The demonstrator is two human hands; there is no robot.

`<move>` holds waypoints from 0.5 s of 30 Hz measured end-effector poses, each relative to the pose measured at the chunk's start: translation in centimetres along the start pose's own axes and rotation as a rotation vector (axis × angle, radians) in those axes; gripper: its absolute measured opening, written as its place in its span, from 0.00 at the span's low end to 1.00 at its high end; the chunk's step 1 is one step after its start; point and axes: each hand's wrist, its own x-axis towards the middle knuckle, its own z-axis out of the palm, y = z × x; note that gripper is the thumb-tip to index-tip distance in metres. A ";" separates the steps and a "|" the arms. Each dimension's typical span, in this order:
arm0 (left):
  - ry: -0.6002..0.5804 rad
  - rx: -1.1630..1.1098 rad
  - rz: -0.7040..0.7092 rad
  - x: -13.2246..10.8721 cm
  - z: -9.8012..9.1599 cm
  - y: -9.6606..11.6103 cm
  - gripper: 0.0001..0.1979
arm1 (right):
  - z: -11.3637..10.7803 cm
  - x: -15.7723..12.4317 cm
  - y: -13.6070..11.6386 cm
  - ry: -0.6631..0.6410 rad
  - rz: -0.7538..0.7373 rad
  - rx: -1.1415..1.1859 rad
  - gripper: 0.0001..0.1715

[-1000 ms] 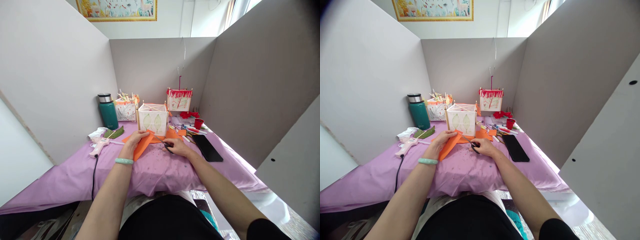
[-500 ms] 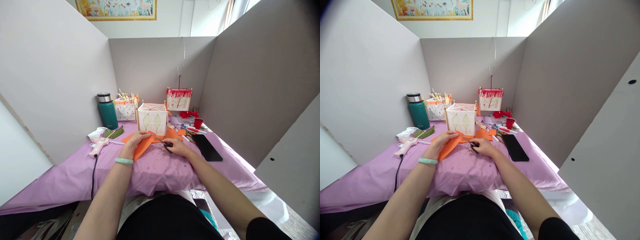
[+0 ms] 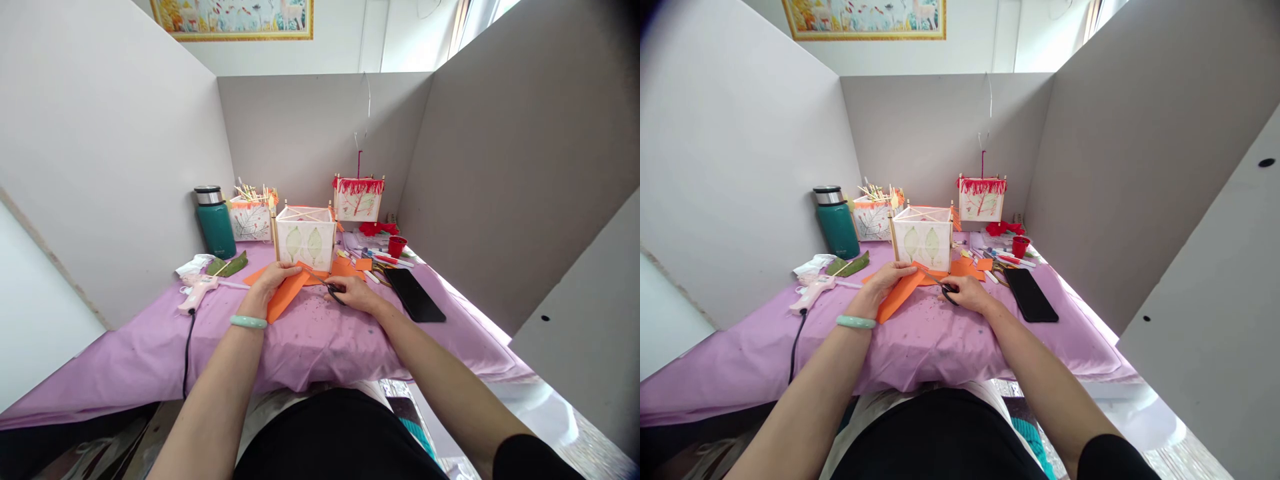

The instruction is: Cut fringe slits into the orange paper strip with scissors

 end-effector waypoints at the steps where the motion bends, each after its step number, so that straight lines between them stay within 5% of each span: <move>1: 0.000 0.001 0.002 0.0 0.0 0.0 0.15 | 0.0 0.0 0.0 0.005 0.000 0.000 0.25; 15: -0.016 -0.051 0.003 -0.1 -0.1 0.2 0.16 | 0.0 0.0 0.1 0.024 0.018 0.017 0.26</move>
